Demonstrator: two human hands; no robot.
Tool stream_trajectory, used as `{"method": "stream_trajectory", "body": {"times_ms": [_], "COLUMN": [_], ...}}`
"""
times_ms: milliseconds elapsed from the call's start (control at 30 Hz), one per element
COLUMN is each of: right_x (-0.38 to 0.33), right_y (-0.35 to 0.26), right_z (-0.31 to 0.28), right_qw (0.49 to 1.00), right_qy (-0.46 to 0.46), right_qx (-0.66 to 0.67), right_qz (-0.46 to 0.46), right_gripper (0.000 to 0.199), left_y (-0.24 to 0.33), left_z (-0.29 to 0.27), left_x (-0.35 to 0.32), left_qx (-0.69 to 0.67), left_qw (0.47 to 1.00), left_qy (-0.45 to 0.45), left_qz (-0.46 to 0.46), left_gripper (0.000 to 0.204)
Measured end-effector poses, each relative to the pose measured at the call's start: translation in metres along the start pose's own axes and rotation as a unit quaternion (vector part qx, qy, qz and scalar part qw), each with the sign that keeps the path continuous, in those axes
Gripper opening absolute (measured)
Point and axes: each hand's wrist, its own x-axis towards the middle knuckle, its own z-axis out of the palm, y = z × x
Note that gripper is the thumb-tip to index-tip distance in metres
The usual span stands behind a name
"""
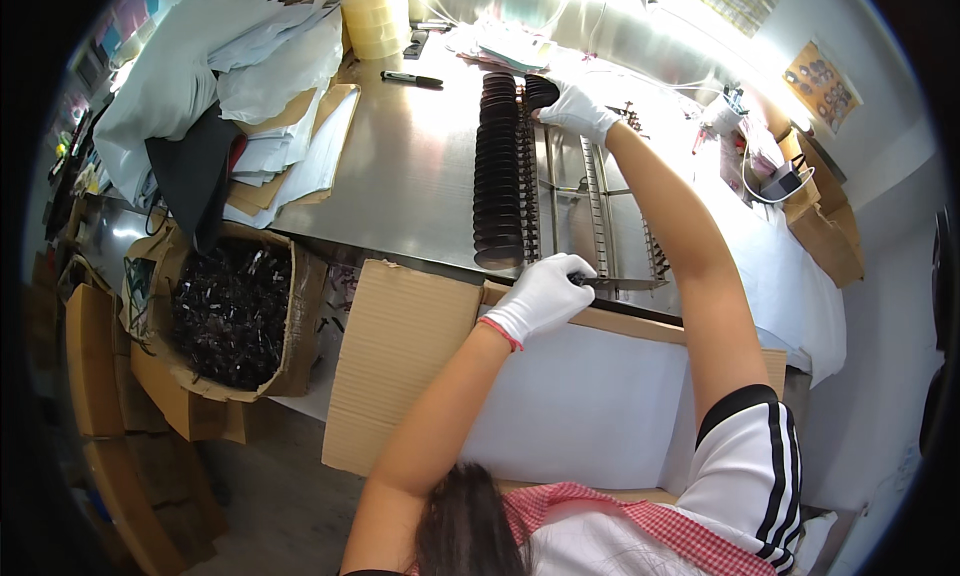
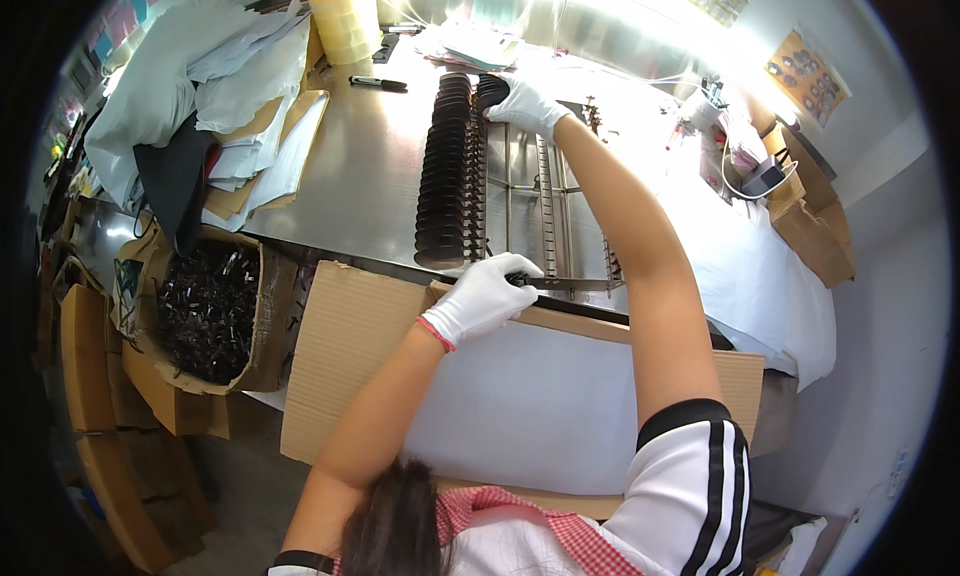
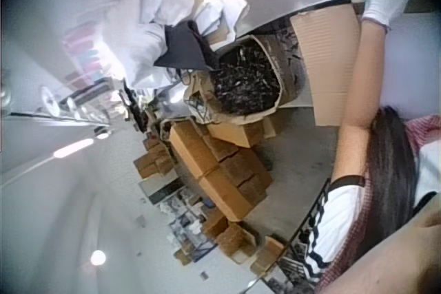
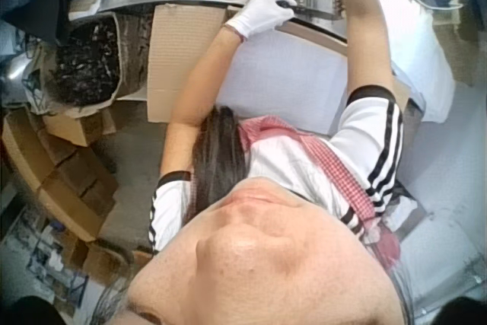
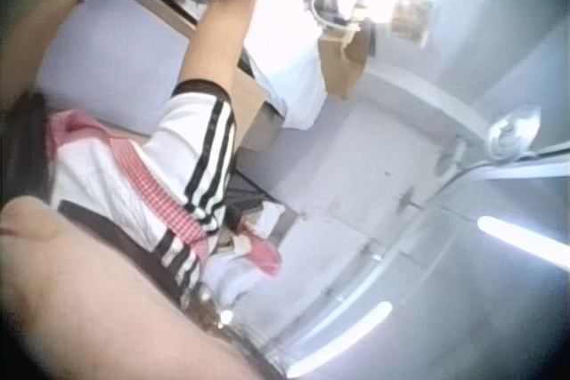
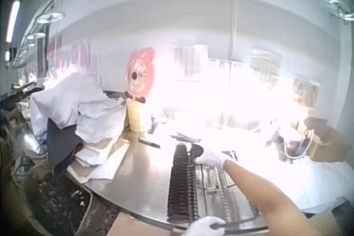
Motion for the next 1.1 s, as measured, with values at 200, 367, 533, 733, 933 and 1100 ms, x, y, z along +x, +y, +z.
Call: {"method": "stream_trajectory", "body": {"times_ms": [200,367,533,733,933,1100], "right_x": [-0.007,-0.004,0.0,-0.009,-0.015,-0.005], "right_y": [-0.002,-0.001,-0.002,-0.028,-0.042,-0.037], "right_z": [0.023,0.033,0.035,-0.005,-0.017,-0.011], "right_qw": [0.991,0.968,0.932,0.995,0.994,0.963], "right_qy": [0.119,0.168,0.169,0.005,-0.054,-0.068], "right_qx": [-0.033,-0.185,-0.317,-0.096,0.021,0.207], "right_qz": [-0.043,-0.032,-0.053,-0.015,0.094,0.162], "right_gripper": [0.057,0.055,0.056,0.047,0.041,0.047], "left_y": [0.005,0.004,0.004,0.009,0.011,0.007], "left_z": [-0.004,-0.003,0.0,0.001,-0.003,-0.004], "left_x": [-0.003,-0.003,-0.002,-0.003,-0.004,-0.003], "left_qx": [0.006,0.034,0.021,0.054,0.061,0.059], "left_qw": [1.0,0.999,0.999,0.998,0.998,0.997], "left_qy": [-0.01,-0.003,0.001,0.01,-0.02,-0.02], "left_qz": [0.0,0.026,0.031,0.038,0.024,0.049], "left_gripper": [0.034,0.033,0.029,0.031,0.037,0.037]}}
